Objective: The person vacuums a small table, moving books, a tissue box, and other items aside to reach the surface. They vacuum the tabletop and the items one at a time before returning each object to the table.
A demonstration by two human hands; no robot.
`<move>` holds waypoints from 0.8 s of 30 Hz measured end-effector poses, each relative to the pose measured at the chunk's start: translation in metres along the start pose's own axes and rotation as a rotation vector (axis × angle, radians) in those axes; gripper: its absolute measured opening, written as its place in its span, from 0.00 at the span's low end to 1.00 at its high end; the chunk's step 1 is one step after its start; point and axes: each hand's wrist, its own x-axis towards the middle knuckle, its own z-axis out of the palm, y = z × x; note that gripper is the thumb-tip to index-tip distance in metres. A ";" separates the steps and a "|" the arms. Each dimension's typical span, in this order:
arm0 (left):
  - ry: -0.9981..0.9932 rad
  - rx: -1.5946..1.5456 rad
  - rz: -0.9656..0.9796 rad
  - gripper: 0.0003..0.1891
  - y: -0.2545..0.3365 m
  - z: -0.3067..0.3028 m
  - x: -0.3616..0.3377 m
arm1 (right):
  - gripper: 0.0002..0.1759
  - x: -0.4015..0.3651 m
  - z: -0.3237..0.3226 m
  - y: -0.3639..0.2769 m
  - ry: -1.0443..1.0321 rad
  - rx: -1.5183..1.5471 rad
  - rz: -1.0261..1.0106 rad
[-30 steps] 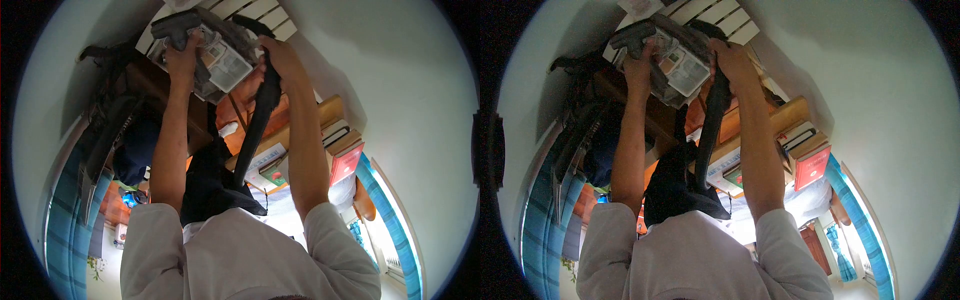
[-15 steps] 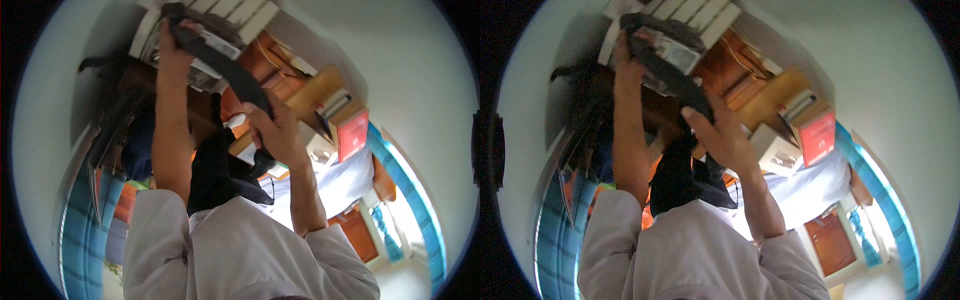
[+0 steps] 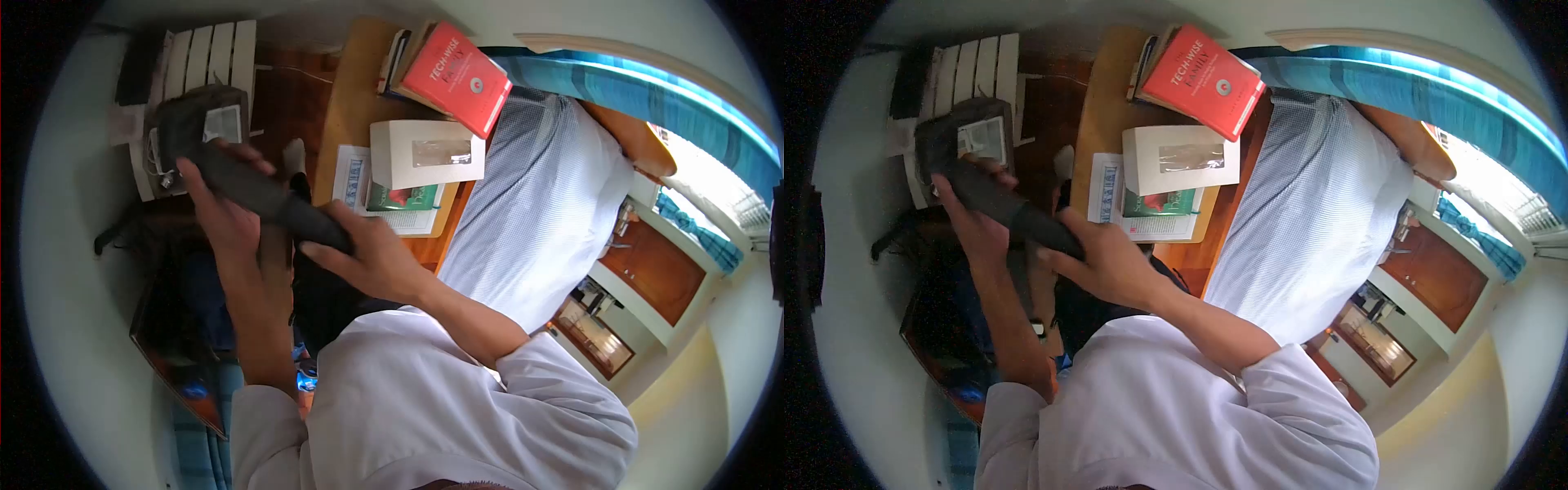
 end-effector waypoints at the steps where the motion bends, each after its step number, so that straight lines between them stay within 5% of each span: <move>1: -0.010 0.015 0.008 0.25 -0.001 0.008 -0.003 | 0.22 -0.017 -0.014 0.005 0.005 0.012 -0.015; 3: -0.427 0.371 0.060 0.25 -0.008 0.020 -0.007 | 0.21 -0.054 -0.039 0.015 0.104 0.108 -0.099; 5: -0.412 0.628 0.264 0.23 -0.041 0.014 0.004 | 0.22 -0.093 -0.065 0.006 0.168 0.239 -0.055; 7: -0.272 1.256 0.444 0.23 -0.047 0.053 0.014 | 0.19 -0.125 -0.077 0.028 0.305 0.321 -0.105; 9: -0.111 1.338 0.528 0.23 -0.083 0.086 0.037 | 0.16 -0.151 -0.087 0.036 0.418 0.450 -0.096; 13: -0.026 1.244 0.177 0.24 -0.170 0.138 0.083 | 0.14 -0.184 -0.096 0.063 0.618 0.456 -0.186; 17: 0.111 1.064 0.141 0.21 -0.178 0.166 0.066 | 0.15 -0.214 -0.107 0.085 0.731 0.438 -0.214; 19: 0.107 0.249 -0.008 0.15 -0.188 0.171 0.069 | 0.16 -0.224 -0.116 0.094 0.816 0.507 -0.165; 24: 0.189 0.421 0.029 0.14 -0.184 0.181 0.053 | 0.15 -0.229 -0.121 0.113 0.844 0.535 -0.168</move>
